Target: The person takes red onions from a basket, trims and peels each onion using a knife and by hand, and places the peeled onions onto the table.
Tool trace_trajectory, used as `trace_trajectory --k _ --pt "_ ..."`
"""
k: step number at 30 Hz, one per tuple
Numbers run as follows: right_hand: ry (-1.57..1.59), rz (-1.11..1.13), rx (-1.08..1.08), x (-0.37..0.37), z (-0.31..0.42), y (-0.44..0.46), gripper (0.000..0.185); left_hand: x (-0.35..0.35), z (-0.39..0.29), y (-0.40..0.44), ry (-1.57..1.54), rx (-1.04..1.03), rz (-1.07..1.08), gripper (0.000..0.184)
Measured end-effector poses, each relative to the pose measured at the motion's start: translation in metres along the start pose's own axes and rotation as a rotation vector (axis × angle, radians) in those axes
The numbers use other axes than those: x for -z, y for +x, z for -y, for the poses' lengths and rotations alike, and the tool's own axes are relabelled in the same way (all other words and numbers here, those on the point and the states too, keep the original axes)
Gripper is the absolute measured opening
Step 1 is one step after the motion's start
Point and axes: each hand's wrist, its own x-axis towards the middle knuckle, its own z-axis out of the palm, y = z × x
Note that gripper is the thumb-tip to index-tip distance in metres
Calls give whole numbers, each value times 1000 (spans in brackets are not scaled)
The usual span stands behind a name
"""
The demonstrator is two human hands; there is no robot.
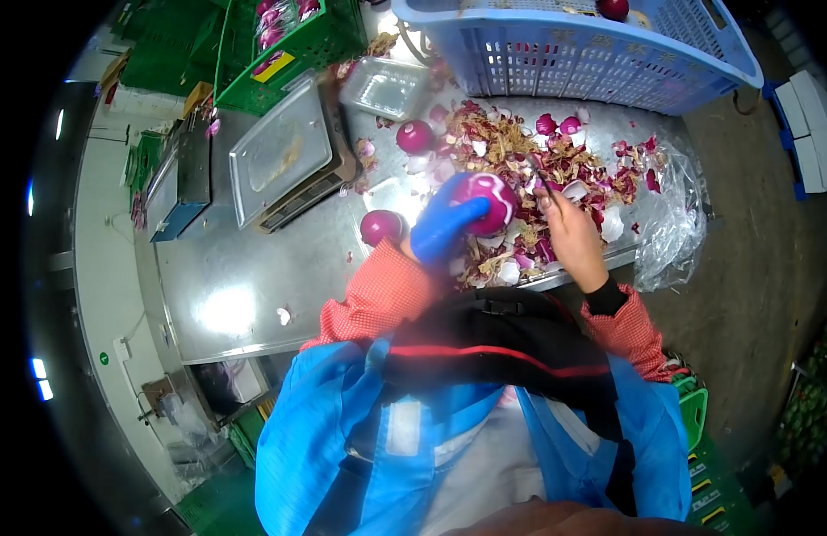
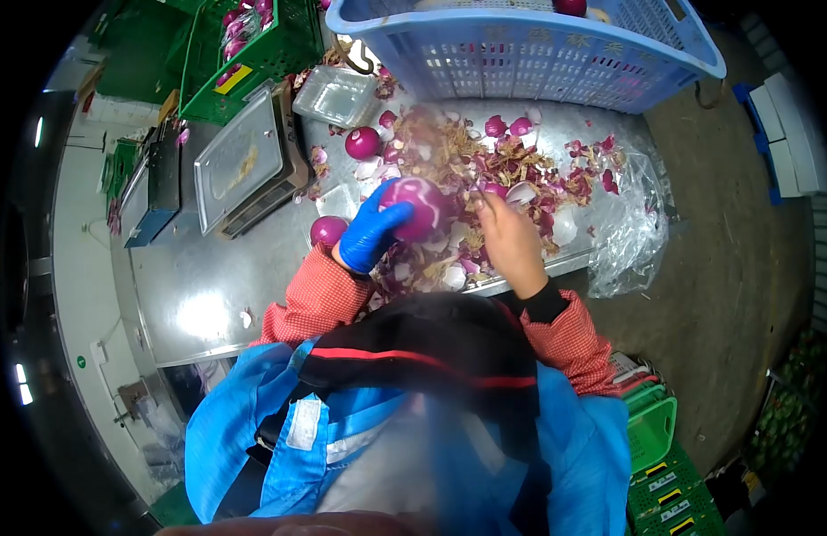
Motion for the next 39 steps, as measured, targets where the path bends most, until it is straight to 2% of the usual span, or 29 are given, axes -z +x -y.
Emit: trace_trajectory --k 1,4,5,11,17,20,23,26,27,30,31,33,34,36,38,39 --pt "-25 -160 221 -6 -1 -4 28 1 -3 0 -59 -23 19 62" --pt "-220 -204 393 -1 12 -16 34 1 -6 1 -135 -88 20 59" --pt "-308 -193 413 1 16 -20 44 1 -6 2 -133 -109 16 59" --pt "-393 -248 454 0 13 -21 50 -6 -3 -2 -119 -174 -18 62" --pt "-348 -283 362 -5 11 -23 50 -7 9 -1 -3 -266 -104 62" --pt "-121 -239 266 -20 6 -23 39 -7 14 -1 81 -327 -144 59" --pt "114 -91 89 -21 19 -21 32 -8 14 0 29 -308 -154 58" --pt "160 33 -74 -29 14 -16 35 -7 13 6 -13 -289 -179 57" --pt "180 7 -46 -33 11 -14 37 -6 14 7 -15 -288 -193 57" --pt "221 73 -137 -36 12 -9 36 -4 18 7 -12 -265 -236 58" --pt "256 39 -95 -64 -49 1 39 -6 19 3 45 -285 -221 59" --pt "620 22 -547 -38 -38 20 44 -10 21 -6 161 -324 -183 60" --pt "694 53 -458 -29 -42 18 46 -10 19 -3 122 -295 -166 61" --pt "706 97 -355 -26 -27 13 35 -9 22 -6 41 -220 -150 64" --pt "755 201 -287 -21 -5 7 44 -7 20 2 -112 -139 -99 67" --pt "657 163 -186 -24 -4 8 50 -7 20 3 -147 -116 -86 69"
